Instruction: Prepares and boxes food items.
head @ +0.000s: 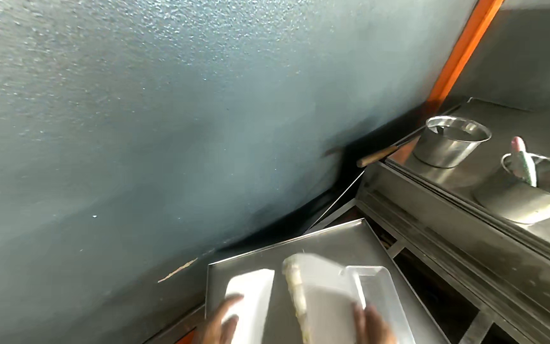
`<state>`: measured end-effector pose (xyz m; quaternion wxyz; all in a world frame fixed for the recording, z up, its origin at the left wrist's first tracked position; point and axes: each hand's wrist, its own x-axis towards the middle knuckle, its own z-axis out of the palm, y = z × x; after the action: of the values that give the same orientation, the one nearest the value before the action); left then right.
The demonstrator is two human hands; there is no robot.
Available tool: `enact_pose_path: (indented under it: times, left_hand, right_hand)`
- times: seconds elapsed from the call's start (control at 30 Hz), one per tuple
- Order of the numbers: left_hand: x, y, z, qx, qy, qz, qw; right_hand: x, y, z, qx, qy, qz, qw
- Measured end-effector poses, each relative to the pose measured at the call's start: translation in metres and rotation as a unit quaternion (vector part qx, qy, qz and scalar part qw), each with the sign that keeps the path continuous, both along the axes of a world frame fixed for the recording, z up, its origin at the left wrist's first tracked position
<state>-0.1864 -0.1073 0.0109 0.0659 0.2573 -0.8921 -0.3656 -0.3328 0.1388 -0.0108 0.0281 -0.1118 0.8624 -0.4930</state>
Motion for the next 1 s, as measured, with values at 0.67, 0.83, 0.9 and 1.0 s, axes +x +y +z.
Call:
enact_pose_path:
  times: [0.67, 0.83, 0.9, 1.0]
  left_hand:
    - [-0.176, -0.074, -0.074, -0.002, -0.298, -0.065, 0.952]
    - [-0.162, -0.07, -0.083, 0.017, -0.283, -0.098, 0.954]
    - [-0.157, -0.068, -0.087, 0.024, -0.273, -0.102, 0.956]
    - [-0.147, -0.062, -0.093, 0.053, -0.242, -0.097, 0.964]
  right_hand:
    - [-0.169, -0.093, -0.037, 0.308, -0.118, 0.076, 0.941]
    - [-0.152, -0.094, -0.046, 0.28, -0.13, 0.052, 0.95]
    - [-0.147, -0.094, -0.05, 0.268, -0.13, 0.038, 0.954]
    - [-0.14, -0.093, -0.055, 0.25, -0.128, 0.02, 0.959]
